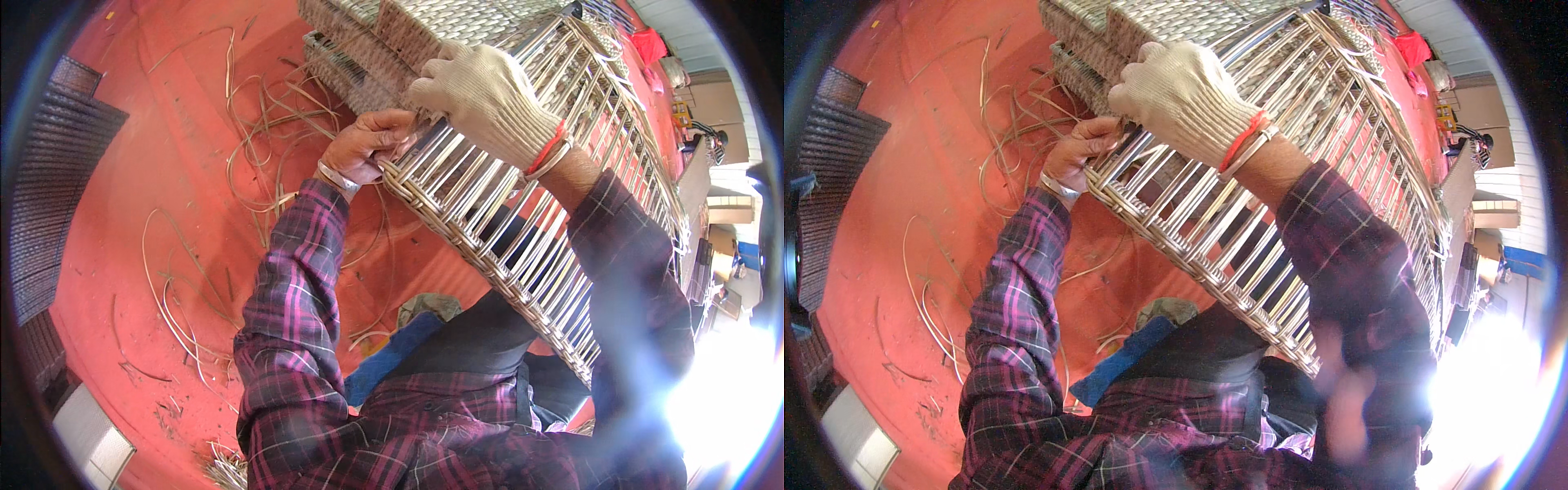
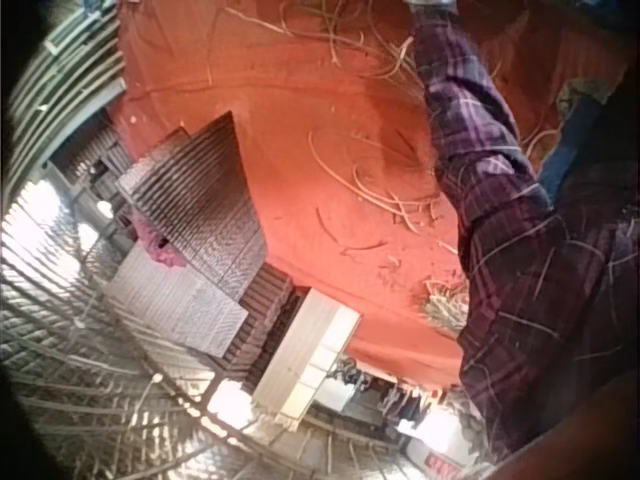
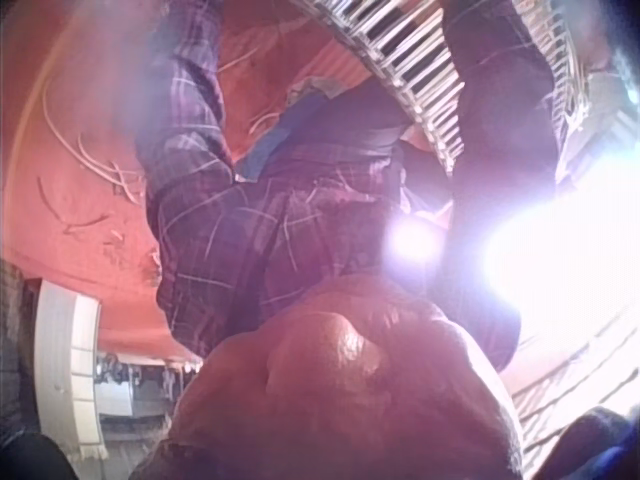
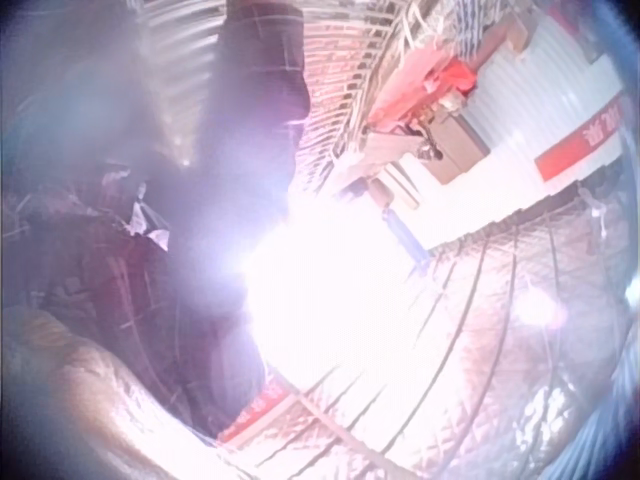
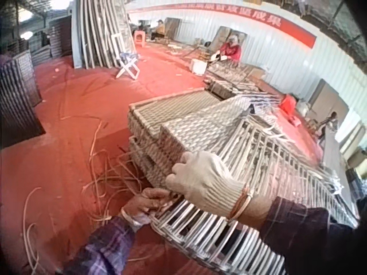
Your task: The person weaves a large cylindrical basket by hand, threading thin bamboo strips through vertical ribs. They rotate the basket and continue weaving around its circumference, occasionally adjusting the structure and pulling strips tight.
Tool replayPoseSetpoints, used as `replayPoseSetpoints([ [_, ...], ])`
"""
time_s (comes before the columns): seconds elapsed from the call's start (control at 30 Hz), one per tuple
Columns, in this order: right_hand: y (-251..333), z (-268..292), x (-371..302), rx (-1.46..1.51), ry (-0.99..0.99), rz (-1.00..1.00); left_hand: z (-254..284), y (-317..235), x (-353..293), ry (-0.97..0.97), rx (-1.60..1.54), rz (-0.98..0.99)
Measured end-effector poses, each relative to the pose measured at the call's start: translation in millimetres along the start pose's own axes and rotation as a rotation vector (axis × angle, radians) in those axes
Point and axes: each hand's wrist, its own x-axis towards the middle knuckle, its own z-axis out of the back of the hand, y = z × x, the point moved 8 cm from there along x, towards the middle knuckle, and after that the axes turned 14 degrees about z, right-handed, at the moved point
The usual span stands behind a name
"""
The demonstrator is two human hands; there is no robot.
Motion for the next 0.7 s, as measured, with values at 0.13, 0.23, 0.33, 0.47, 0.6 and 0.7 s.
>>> replayPoseSetpoints([
  [0.13,-17,2,-12,0.556,-0.238,-0.266,-2,2,3,-0.024,-0.099,-0.09],
  [0.23,-19,0,-20,0.566,-0.215,-0.42,-7,1,3,-0.026,-0.072,-0.104],
  [0.33,-4,-4,-10,0.511,-0.105,-0.319,-6,-4,2,-0.075,0.028,-0.097],
  [0.47,2,-6,-4,0.484,-0.135,-0.32,-7,-15,-5,-0.152,0.114,-0.121],
  [0.6,-10,3,-22,0.711,-0.378,-0.441,-13,-31,-10,-0.495,0.406,-0.013],
  [0.7,-28,15,-74,0.885,-0.506,-0.777,-59,-71,-12,-0.812,1.313,-0.151],
])
